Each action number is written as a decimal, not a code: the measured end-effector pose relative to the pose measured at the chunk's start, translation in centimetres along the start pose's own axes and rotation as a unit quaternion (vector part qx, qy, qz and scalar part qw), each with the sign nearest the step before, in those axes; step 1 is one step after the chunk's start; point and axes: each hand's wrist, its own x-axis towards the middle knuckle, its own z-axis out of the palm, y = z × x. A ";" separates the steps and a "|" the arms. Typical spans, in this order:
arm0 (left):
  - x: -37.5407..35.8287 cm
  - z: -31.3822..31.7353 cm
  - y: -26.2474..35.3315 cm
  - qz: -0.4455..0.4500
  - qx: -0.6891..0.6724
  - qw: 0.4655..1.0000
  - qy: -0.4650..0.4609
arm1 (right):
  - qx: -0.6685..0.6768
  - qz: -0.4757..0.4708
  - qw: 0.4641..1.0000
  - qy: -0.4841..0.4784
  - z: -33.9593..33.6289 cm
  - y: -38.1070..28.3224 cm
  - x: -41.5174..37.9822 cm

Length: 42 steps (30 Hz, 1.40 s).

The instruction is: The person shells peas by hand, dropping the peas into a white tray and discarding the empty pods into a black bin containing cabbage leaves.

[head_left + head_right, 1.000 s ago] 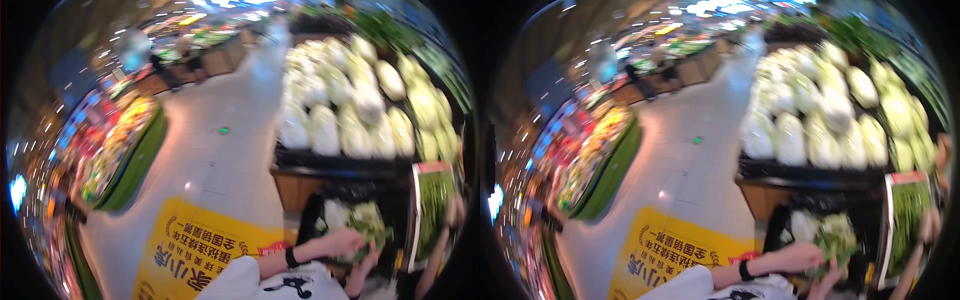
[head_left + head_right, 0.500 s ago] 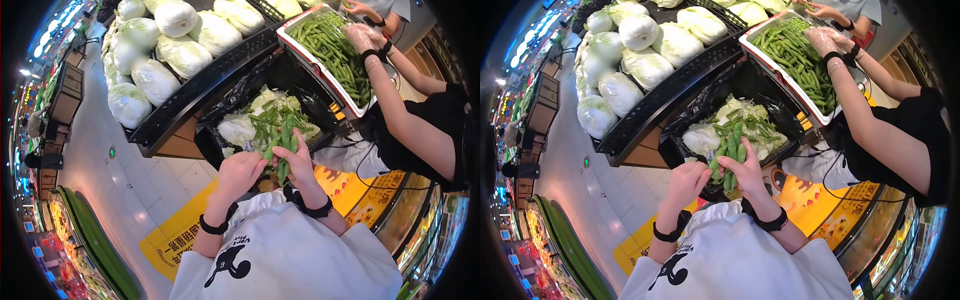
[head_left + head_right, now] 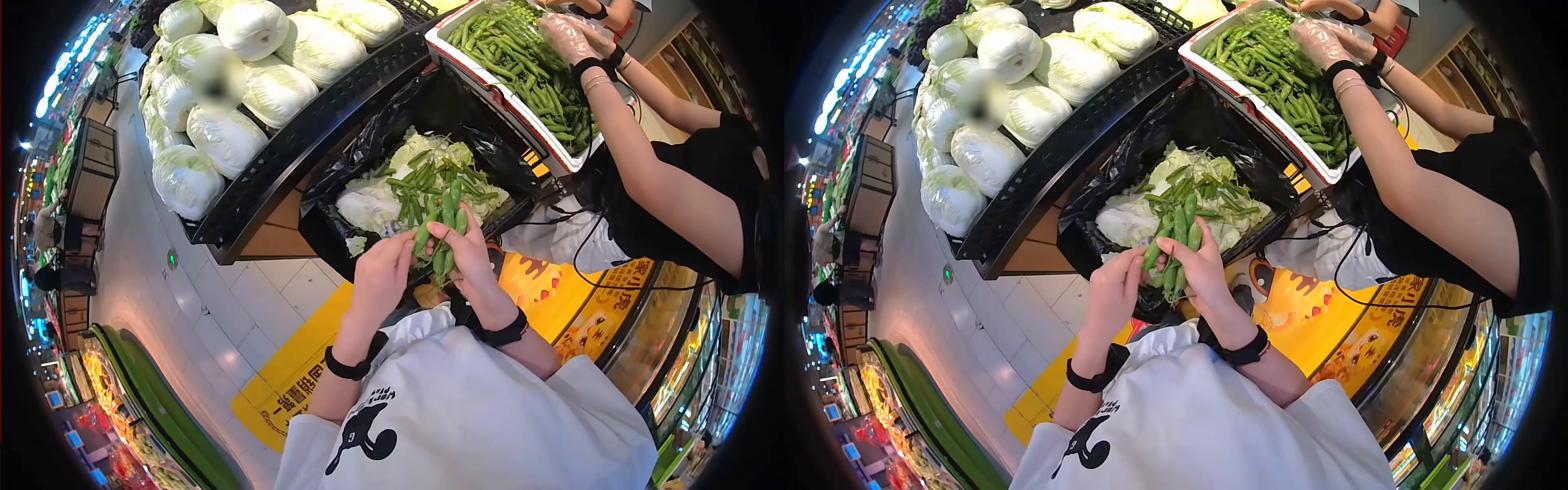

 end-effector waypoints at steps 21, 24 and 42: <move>3.1 -2.7 -0.7 0.058 -0.127 0.981 -0.132 | 0.024 0.130 0.991 -0.033 -1.5 -1.1 1.2; 3.3 -2.5 -1.0 0.068 -0.113 0.982 -0.136 | 0.021 0.120 0.992 -0.030 -1.6 -1.1 1.4; 5.2 0.1 -0.7 0.221 0.110 0.969 -0.020 | -0.040 -0.041 0.998 0.019 -1.1 -1.7 2.2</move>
